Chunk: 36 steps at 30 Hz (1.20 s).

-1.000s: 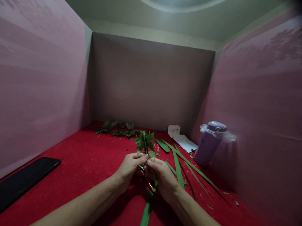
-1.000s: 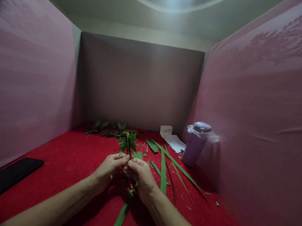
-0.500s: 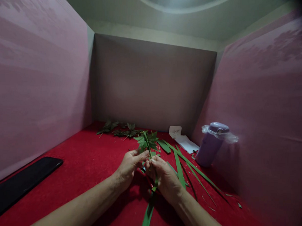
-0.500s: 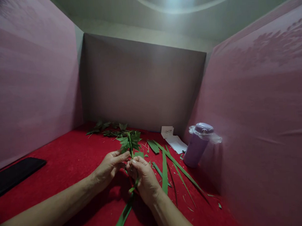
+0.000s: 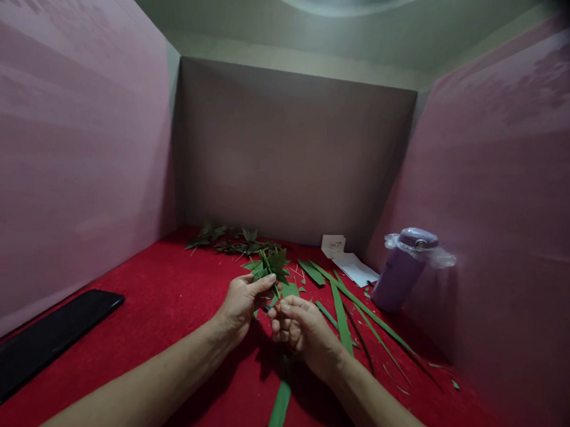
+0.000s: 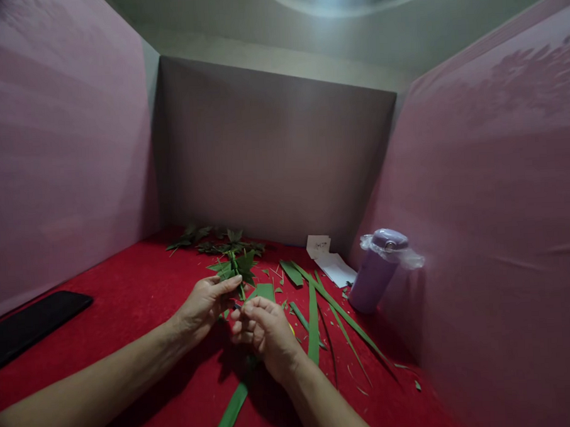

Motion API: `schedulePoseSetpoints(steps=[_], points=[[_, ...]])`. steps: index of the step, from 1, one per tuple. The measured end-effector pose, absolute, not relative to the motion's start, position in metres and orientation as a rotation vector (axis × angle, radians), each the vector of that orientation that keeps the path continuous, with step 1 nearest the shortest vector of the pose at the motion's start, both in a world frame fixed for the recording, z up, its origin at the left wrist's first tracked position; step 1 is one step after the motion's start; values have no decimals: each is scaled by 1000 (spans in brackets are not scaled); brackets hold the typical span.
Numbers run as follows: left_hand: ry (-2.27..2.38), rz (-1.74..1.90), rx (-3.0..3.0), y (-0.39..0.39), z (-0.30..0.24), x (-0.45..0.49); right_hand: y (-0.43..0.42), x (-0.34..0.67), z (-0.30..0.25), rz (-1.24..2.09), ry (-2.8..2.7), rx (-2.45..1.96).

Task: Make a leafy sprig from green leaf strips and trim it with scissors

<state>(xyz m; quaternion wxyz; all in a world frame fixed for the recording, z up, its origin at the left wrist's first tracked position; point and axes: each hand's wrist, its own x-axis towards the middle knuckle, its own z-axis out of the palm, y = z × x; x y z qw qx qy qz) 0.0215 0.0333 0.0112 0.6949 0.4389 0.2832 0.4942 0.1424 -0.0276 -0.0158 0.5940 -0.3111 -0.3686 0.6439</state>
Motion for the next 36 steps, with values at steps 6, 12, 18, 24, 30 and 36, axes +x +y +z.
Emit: schedulePoseSetpoints(steps=[6, 12, 18, 24, 30, 36], points=[[618, 1078, 1000, 36, 8, 22, -27, 142, -14, 1498, -853, -702], [607, 1065, 1038, 34, 6, 22, -24, 149, -12, 1473, -849, -762], [570, 1040, 1057, 31, 8, 23, -29, 147, -7, 1402, -851, -840], [577, 1033, 1041, 29, 11, 23, -30, 141, -9, 1342, -864, -863], [589, 1036, 1041, 28, 12, 23, -31, 137, -14, 1296, -874, -856], [597, 1037, 1019, 33, 9, 24, -28, 134, -20, 1252, -875, -860]])
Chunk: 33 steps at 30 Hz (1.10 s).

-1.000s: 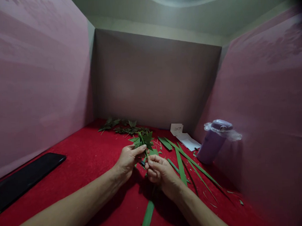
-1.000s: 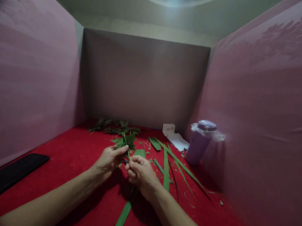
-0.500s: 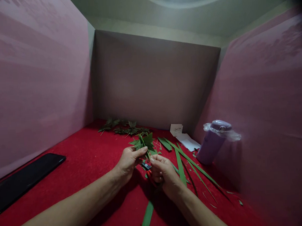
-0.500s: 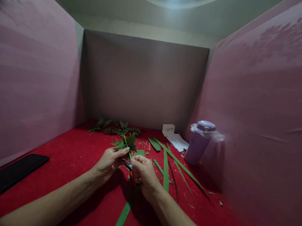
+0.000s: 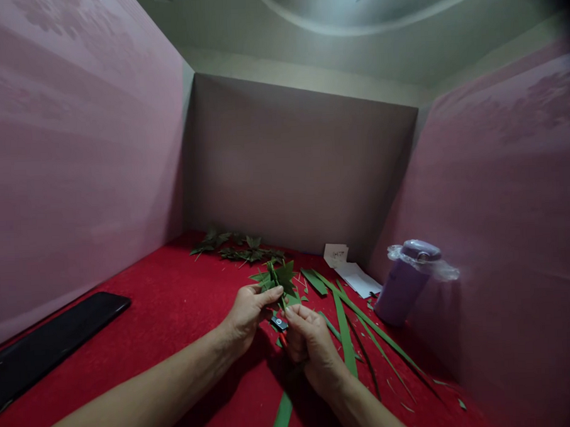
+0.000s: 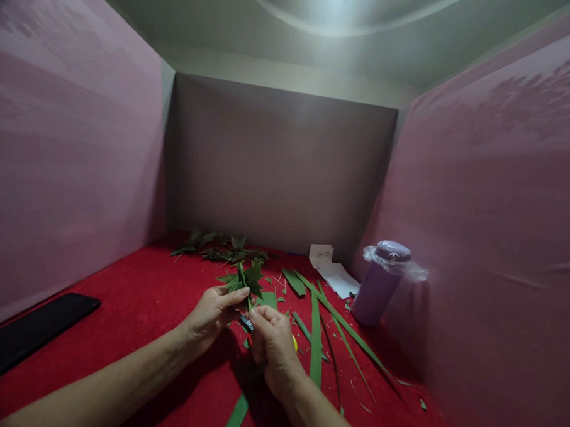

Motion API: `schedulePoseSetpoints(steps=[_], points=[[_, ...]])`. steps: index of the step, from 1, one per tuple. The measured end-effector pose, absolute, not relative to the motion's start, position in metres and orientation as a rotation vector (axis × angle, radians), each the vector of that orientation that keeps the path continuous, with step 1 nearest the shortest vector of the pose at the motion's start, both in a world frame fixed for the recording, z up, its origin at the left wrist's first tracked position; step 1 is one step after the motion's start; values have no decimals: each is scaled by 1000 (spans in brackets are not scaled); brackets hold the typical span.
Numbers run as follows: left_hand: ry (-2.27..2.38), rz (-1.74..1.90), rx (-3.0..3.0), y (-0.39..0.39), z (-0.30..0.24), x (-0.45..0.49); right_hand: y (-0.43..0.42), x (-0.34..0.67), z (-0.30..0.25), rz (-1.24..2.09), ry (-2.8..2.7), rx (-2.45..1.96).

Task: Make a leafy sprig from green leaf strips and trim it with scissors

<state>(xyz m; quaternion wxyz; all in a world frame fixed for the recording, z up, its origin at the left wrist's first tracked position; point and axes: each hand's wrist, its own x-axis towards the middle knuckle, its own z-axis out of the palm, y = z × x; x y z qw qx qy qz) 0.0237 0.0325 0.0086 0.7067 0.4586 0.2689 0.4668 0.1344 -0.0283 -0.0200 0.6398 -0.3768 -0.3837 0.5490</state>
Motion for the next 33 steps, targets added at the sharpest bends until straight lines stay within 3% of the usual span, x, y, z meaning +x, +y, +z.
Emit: schedulePoseSetpoints(steps=[18, 33], points=[[587, 1060, 1043, 32, 6, 22, -25, 138, -24, 1417, -819, -708], [627, 930, 1118, 33, 16, 17, -8, 161, -27, 1012, -676, -928]])
